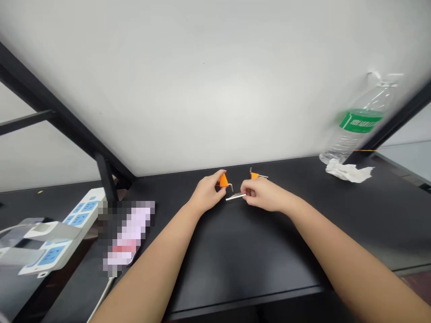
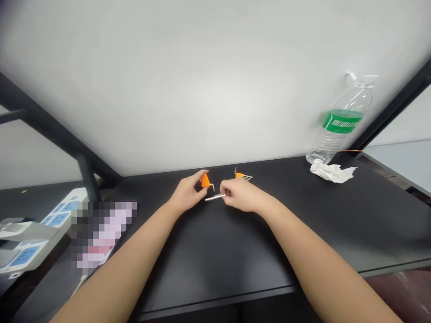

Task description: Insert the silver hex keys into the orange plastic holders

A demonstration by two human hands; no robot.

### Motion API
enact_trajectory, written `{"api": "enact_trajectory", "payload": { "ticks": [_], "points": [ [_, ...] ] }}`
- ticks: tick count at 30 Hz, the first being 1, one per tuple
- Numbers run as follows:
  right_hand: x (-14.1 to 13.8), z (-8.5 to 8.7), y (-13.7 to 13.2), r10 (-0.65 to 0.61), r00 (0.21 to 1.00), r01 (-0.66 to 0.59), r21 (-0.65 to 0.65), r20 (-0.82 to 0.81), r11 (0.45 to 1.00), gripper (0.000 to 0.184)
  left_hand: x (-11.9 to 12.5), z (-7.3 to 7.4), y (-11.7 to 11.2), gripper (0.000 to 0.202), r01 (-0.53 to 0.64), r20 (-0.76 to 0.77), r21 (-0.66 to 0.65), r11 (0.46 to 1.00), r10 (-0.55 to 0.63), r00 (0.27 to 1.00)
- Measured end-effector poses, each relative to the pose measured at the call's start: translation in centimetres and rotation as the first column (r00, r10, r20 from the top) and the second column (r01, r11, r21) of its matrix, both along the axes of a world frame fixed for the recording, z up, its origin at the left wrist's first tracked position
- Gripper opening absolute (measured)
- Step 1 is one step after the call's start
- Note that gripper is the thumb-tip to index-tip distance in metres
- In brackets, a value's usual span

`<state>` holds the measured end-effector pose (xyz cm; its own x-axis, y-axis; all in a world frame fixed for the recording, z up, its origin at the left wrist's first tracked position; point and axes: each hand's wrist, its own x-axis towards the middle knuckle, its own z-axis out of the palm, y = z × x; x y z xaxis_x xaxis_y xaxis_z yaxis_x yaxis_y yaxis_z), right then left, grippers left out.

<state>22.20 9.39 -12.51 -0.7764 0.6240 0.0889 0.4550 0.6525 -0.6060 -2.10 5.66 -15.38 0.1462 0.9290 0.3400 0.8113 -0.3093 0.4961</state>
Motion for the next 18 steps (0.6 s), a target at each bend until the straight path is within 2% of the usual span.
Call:
{"api": "enact_trajectory", "payload": {
  "ticks": [3, 6, 12, 18],
  "points": [
    [0.84, 0.5, 0.99, -0.159, 0.973, 0.14, -0.114, -0.17, 0.984, 0.003, 0.08, 0.02, 0.0, 0.052, -0.001, 0.025, 0.024, 1.0, 0.001, 1.0],
    [1.01, 0.36, 1.35, -0.253, 0.947, 0.21, -0.215, -0.197, 0.954, 0.003, 0.33, 0.08, -0.12, 0.051, 0.012, 0.041, 0.04, 0.999, -0.014, 0.999],
    [0.74, -0.29, 1.26, -0.238, 0.938, 0.151, -0.323, -0.253, 0.934, 0.005, 0.52, -0.19, -0.22, 0.053, 0.034, 0.01, 0.046, 0.998, -0.034, 0.999],
    [1.04, -0.22, 1.31, -0.266, 0.932, 0.176, -0.333, -0.247, 0.926, 0.006, 0.53, -0.03, -0.29, 0.054, 0.031, -0.038, 0.063, 0.998, -0.028, 0.999]
  ]
}}
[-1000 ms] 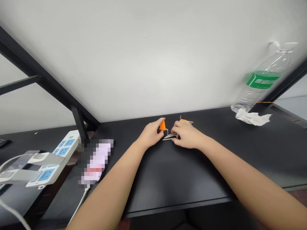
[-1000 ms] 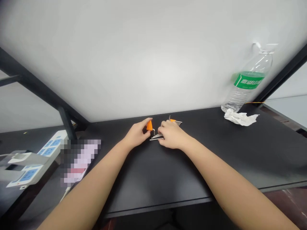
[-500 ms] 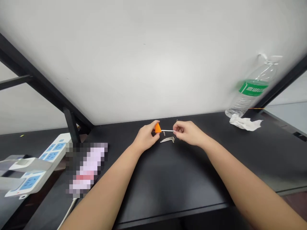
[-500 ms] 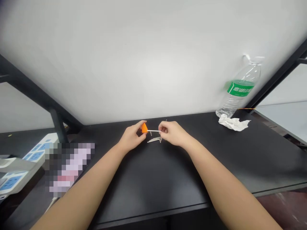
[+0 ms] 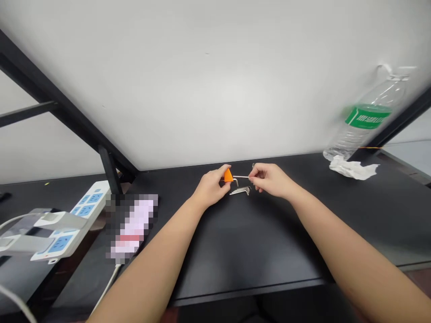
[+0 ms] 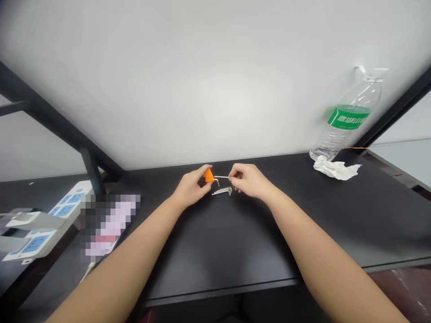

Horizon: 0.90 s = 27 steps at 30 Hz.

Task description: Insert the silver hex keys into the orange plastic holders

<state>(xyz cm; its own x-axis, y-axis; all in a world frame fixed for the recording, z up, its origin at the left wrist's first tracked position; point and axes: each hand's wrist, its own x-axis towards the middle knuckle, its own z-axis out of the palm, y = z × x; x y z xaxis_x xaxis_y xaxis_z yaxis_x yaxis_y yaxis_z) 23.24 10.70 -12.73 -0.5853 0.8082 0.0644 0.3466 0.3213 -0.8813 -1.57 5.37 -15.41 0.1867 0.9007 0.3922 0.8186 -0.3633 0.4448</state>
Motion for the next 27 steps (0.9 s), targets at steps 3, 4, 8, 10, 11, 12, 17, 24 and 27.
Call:
{"api": "enact_trajectory", "payload": {
  "ticks": [3, 4, 8, 10, 11, 12, 17, 24, 27],
  "points": [
    [0.1, -0.2, 0.1, 0.011, 1.0, -0.011, 0.011, 0.015, 1.0, 0.007, 0.2, 0.2, -0.1, 0.053, 0.015, -0.048, 0.013, 1.0, -0.014, 0.999],
    [0.1, -0.2, 0.2, 0.015, 1.0, -0.015, 0.007, 0.008, 1.0, 0.007, 0.3, 0.3, -0.1, 0.053, 0.018, -0.063, 0.02, 1.0, -0.017, 0.998],
    [0.2, -0.2, 0.4, 0.036, 0.996, -0.044, -0.101, -0.082, 0.994, 0.013, 0.6, 0.4, -0.3, 0.051, 0.04, -0.08, 0.025, 0.999, -0.038, 0.996],
    [0.4, 0.1, 0.5, 0.038, 0.988, -0.065, -0.182, -0.15, 0.981, 0.017, 0.6, 0.4, -0.3, 0.051, 0.048, -0.073, 0.015, 0.999, -0.047, 0.996],
    [0.5, 0.2, 0.5, 0.033, 0.983, -0.074, -0.217, -0.183, 0.973, 0.018, 0.6, 0.4, -0.4, 0.051, 0.048, -0.066, 0.011, 0.999, -0.047, 0.997],
    [0.6, 0.4, 0.5, 0.028, 0.977, -0.081, -0.248, -0.21, 0.965, 0.02, 0.5, 0.3, -0.4, 0.051, 0.047, -0.058, 0.006, 0.999, -0.047, 0.997],
    [0.5, 0.5, 0.7, 0.001, 0.951, -0.129, -0.392, -0.309, 0.911, 0.027, 0.4, 0.0, -0.1, 0.052, 0.073, -0.077, 0.048, 0.996, -0.069, 0.995],
    [-2.1, -0.7, -0.8, -0.057, 0.962, -0.04, -0.343, -0.267, 0.939, 0.028, 0.9, 0.4, -0.1, 0.048, 0.114, -0.167, 0.156, 0.981, -0.088, 0.982],
    [-3.2, -0.5, -1.7, -0.071, 0.987, 0.046, -0.171, -0.146, 0.984, 0.024, 1.4, 0.4, -0.3, 0.046, 0.119, -0.193, 0.191, 0.974, -0.082, 0.978]
  ]
}}
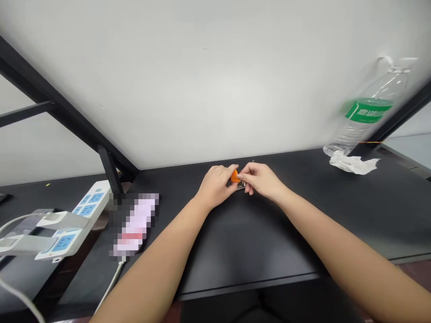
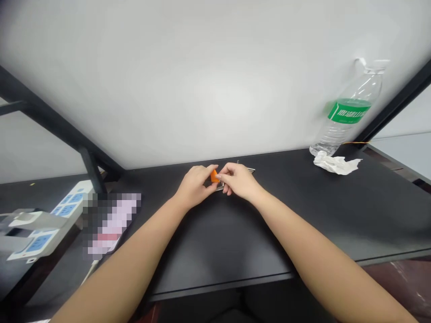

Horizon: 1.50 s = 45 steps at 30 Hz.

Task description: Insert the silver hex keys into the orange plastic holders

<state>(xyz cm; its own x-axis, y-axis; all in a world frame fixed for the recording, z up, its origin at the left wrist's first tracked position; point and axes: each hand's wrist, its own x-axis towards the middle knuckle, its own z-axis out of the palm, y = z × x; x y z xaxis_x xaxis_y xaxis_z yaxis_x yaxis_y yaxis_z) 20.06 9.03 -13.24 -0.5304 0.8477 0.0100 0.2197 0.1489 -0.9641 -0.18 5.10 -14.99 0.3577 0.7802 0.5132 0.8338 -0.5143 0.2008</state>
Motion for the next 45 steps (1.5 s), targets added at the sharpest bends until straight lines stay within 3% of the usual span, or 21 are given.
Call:
{"api": "enact_trajectory", "payload": {
  "ticks": [2, 4, 6, 10, 14, 16, 19, 23, 26, 31, 37, 45],
  "points": [
    [-0.5, 0.0, -0.2, -0.074, 0.993, 0.048, 0.252, 0.097, 0.967, 0.025, 0.3, -0.1, 0.0, 0.047, -0.01, -0.006, 0.039, 0.999, 0.011, 1.0],
    [-0.9, -0.2, 0.0, -0.149, 0.978, 0.059, 0.496, 0.143, 0.866, 0.024, 0.4, -0.2, 0.0, 0.048, -0.027, -0.005, 0.068, 0.997, 0.027, 1.0],
    [-1.2, -0.7, 0.3, -0.175, 0.974, 0.052, 0.607, 0.146, 0.793, 0.022, 0.5, -0.2, 0.1, 0.046, -0.039, -0.008, 0.09, 0.995, 0.04, 0.999],
    [-1.9, -1.8, 0.5, -0.16, 0.984, 0.081, 0.622, 0.073, 0.779, 0.021, 0.6, -0.3, 0.0, 0.044, -0.044, 0.007, 0.158, 0.986, 0.044, 0.999],
    [-1.8, -2.1, 0.8, -0.153, 0.988, 0.138, 0.549, -0.018, 0.824, 0.026, 0.3, -0.5, -0.1, 0.048, -0.078, 0.023, 0.149, 0.986, 0.075, 0.997],
    [-1.2, -2.0, 1.1, -0.151, 0.988, 0.121, 0.54, 0.012, 0.833, 0.031, -0.1, -0.6, 0.0, 0.05, -0.111, 0.02, 0.12, 0.987, 0.109, 0.994],
    [0.1, -1.6, 1.2, -0.077, 0.97, -0.079, 0.596, 0.231, 0.799, 0.023, -1.0, -0.5, 0.3, 0.053, -0.172, 0.024, 0.067, 0.983, 0.171, 0.985],
    [1.0, -1.2, 0.7, -0.016, 0.784, -0.418, 0.547, 0.62, 0.725, 0.01, -1.8, -0.3, 0.5, 0.057, -0.238, 0.017, -0.006, 0.971, 0.238, 0.971],
    [0.4, -1.4, 0.1, -0.077, 0.679, -0.502, 0.538, 0.73, 0.677, 0.014, -2.0, -0.5, 0.6, 0.058, -0.244, 0.015, -0.056, 0.968, 0.245, 0.969],
    [-0.5, -1.6, -0.8, -0.148, 0.621, -0.533, 0.553, 0.769, 0.64, 0.01, -1.8, -0.7, 0.7, 0.06, -0.231, 0.063, -0.117, 0.966, 0.239, 0.969],
    [0.6, -0.4, -0.6, -0.109, 0.684, -0.471, 0.55, 0.722, 0.69, 0.014, -1.9, -0.7, 0.7, 0.055, -0.224, 0.067, -0.136, 0.965, 0.235, 0.97],
    [2.2, 0.4, 1.3, -0.018, 0.928, -0.174, 0.475, 0.372, 0.862, 0.007, -1.8, -0.7, 0.4, 0.055, -0.22, 0.086, -0.14, 0.965, 0.233, 0.969]
  ]
}}
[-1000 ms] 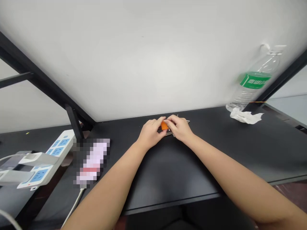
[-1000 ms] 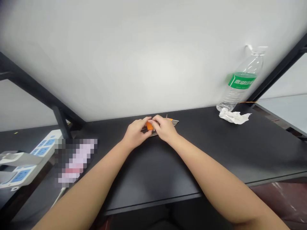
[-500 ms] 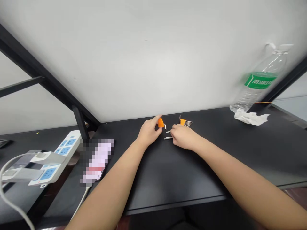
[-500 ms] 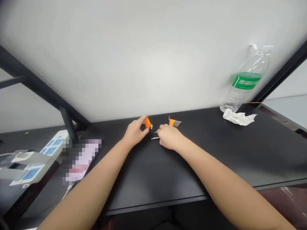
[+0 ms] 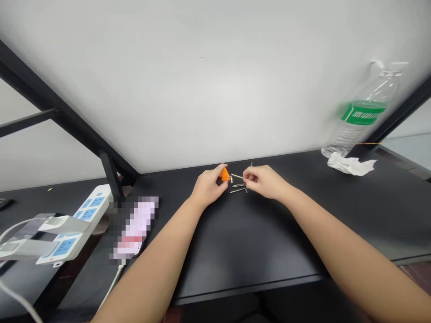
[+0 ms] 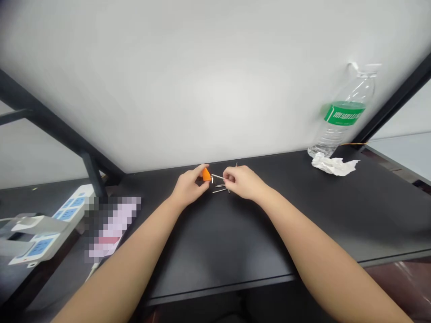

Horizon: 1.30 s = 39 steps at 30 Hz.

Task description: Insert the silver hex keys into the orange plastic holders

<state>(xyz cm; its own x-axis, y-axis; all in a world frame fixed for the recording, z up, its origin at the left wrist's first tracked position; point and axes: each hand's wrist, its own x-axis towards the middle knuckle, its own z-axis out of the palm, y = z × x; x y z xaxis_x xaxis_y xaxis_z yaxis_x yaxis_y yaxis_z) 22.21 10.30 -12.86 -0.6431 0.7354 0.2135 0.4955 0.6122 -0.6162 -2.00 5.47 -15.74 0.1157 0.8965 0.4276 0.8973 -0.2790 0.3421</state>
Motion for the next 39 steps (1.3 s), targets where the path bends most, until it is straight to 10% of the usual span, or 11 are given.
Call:
{"api": "enact_trajectory", "payload": {
  "ticks": [9, 19, 26, 29, 39],
  "points": [
    [0.0, 0.2, 0.0, -0.085, 0.982, 0.048, -0.214, -0.169, 0.976, 0.018, 0.3, 0.6, -0.2, 0.05, 0.069, -0.036, 0.053, 0.996, -0.068, 0.997],
    [-2.3, -0.8, -0.8, -0.178, 0.926, -0.038, -0.552, -0.332, 0.833, 0.025, 2.4, 1.5, -1.0, 0.035, 0.222, -0.098, 0.036, 0.974, -0.218, 0.971],
    [-2.1, -0.7, -0.8, -0.178, 0.96, 0.155, -0.122, -0.214, 0.98, 0.027, 1.5, 1.2, -0.7, 0.043, 0.206, 0.019, 0.009, 0.978, -0.206, 0.978],
    [-0.9, -1.1, 0.0, -0.05, 0.998, 0.048, 0.051, 0.037, 0.998, 0.014, 0.8, 0.7, -0.4, 0.047, 0.151, 0.055, 0.013, 0.988, -0.152, 0.987],
    [-2.1, -0.8, -1.7, 0.057, 0.876, -0.151, 0.16, 0.478, 0.975, 0.006, 0.3, 0.3, -0.1, 0.048, 0.126, 0.089, 0.005, 0.992, -0.126, 0.988]
  ]
}}
